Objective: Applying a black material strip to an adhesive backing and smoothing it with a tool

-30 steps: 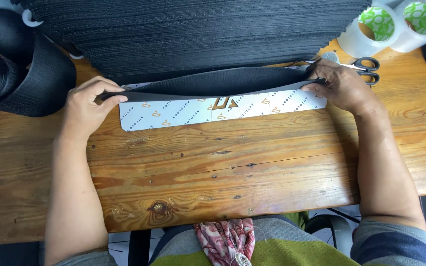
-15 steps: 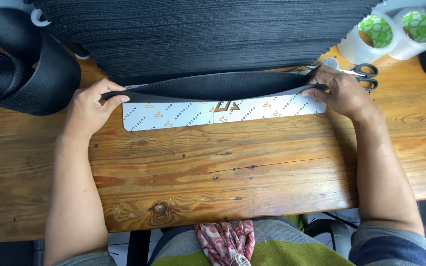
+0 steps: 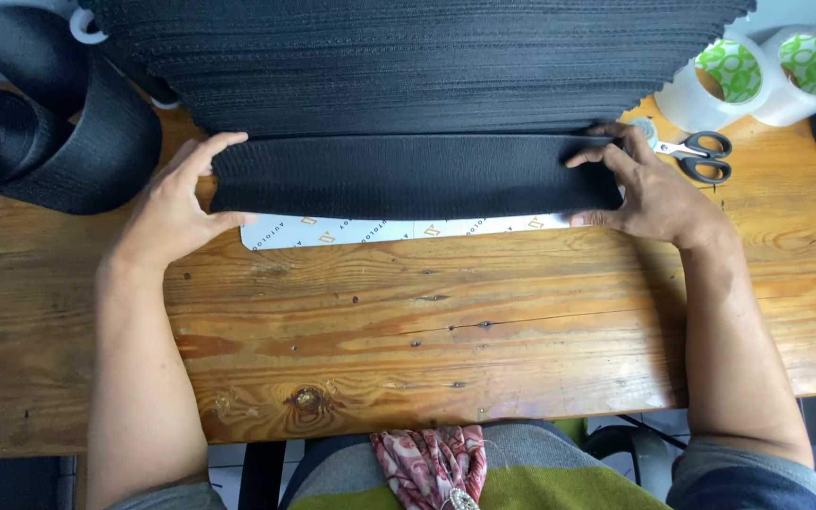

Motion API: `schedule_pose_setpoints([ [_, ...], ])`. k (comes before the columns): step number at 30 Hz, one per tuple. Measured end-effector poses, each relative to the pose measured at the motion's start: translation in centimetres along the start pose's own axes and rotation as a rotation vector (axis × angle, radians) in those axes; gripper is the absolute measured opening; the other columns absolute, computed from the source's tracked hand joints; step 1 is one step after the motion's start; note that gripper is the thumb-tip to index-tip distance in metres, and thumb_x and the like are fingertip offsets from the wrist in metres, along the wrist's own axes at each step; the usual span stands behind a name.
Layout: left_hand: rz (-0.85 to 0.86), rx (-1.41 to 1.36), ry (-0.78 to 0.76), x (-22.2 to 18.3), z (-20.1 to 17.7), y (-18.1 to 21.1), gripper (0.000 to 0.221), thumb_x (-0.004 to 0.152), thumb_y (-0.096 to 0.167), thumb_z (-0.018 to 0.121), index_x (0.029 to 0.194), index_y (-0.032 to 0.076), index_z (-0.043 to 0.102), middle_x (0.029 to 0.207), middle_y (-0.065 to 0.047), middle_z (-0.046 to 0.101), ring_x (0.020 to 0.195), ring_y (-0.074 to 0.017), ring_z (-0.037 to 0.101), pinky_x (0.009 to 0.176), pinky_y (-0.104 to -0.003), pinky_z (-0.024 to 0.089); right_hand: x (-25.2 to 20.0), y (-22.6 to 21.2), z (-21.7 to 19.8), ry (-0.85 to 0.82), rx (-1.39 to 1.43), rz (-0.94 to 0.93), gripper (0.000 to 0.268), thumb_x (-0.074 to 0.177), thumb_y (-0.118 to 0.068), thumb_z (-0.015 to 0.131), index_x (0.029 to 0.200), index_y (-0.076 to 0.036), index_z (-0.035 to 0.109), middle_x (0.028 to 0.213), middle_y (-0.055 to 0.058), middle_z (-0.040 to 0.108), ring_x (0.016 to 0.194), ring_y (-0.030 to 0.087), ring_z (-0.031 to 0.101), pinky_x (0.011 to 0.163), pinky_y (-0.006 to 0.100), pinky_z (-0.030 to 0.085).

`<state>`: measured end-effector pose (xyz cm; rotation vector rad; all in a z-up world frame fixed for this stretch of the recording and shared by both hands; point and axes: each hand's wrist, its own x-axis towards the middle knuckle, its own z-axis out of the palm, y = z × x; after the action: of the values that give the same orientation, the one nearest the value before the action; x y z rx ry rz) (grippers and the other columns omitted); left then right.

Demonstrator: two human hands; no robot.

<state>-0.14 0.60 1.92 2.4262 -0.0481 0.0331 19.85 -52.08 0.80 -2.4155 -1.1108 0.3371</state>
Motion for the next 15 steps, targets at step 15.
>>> schedule_pose_setpoints([
  [15, -0.191, -0.017, -0.029, -0.6, 0.2, -0.1, 0.099, 0.070, 0.030, 0.088, 0.153, 0.022, 0.035, 0.138, -0.015, 0.041, 0.125, -0.0331, 0.051, 0.111, -0.046, 0.037, 0.0, -1.2, 0.8, -0.013, -0.071, -0.020, 0.102, 0.068, -0.045, 0.086, 0.156, -0.018, 0.041, 0.147, 0.018, 0.035, 0.144, 0.034, 0.032, 0.121, 0.050, 0.028],
])
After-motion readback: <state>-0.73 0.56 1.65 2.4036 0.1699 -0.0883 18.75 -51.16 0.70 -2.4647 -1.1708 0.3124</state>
